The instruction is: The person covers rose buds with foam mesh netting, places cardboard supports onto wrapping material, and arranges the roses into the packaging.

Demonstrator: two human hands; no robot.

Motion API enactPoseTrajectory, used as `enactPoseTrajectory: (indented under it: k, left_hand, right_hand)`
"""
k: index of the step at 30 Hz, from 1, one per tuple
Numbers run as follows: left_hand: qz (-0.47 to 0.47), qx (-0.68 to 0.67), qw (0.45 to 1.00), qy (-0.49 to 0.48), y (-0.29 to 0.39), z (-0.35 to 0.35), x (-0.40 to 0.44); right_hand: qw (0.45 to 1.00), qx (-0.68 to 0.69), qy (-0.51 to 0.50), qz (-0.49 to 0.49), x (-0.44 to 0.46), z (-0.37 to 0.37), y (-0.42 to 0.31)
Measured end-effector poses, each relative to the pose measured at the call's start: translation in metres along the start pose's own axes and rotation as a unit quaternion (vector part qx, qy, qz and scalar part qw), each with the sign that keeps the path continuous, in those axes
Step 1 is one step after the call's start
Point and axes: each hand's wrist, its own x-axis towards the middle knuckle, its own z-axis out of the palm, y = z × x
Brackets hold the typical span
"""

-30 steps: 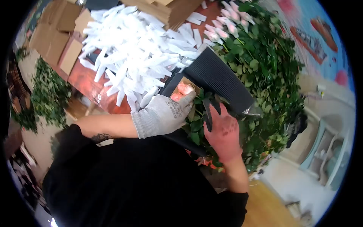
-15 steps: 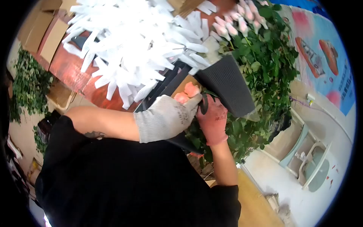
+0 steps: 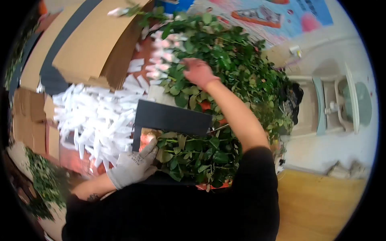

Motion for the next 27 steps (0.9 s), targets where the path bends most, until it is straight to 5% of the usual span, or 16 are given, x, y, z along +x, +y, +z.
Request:
enactPoseTrajectory:
  k: [1, 4, 8, 10, 14, 17, 19, 22, 24, 25, 27]
  left_hand:
    - [-0.009, -0.009, 1.0, -0.018, 0.001, -0.003, 0.001]
    - [-0.018, -0.026, 0.999, -0.03, 0.003, -0.004, 0.004]
    - [-0.045, -0.027, 0.996, -0.067, 0.008, -0.007, 0.007]
    - [-0.06, -0.011, 0.993, -0.102, 0.013, -0.014, 0.009]
    - [-0.039, -0.011, 0.999, -0.018, 0.009, -0.011, 0.009]
    - [-0.012, 0.035, 0.999, 0.007, 0.017, -0.023, 0.016]
    - [0.002, 0.068, 0.997, 0.027, 0.018, -0.024, 0.014]
    - [0.053, 0.114, 0.99, 0.063, 0.018, -0.019, 0.013]
    - [0.052, 0.099, 0.991, 0.068, 0.018, -0.011, 0.015]
    - [0.06, 0.093, 0.991, 0.08, 0.017, -0.009, 0.016]
    - [0.053, 0.059, 0.994, 0.071, 0.01, 0.001, 0.013]
  right_hand:
    - [1.0, 0.012, 0.012, 0.015, 0.011, 0.03, 0.011]
    - [0.976, -0.036, -0.156, 0.15, 0.036, 0.014, -0.013]
    - [0.97, -0.014, -0.193, 0.146, 0.038, 0.021, -0.017]
    - [0.987, -0.138, -0.056, 0.055, 0.022, 0.006, -0.009]
    - [0.962, -0.106, 0.165, 0.189, -0.033, -0.168, -0.017]
    - [0.814, -0.539, 0.169, 0.138, -0.131, -0.293, 0.054]
    - [0.756, -0.565, 0.25, 0.217, -0.211, -0.379, 0.108]
    - [0.601, -0.295, 0.64, 0.377, -0.314, -0.487, 0.126]
    - [0.567, -0.3, 0.664, 0.385, -0.333, -0.53, 0.071]
    - [0.635, -0.198, 0.709, 0.234, -0.318, -0.522, 0.033]
    - [0.725, -0.157, 0.65, 0.169, -0.28, -0.48, -0.035]
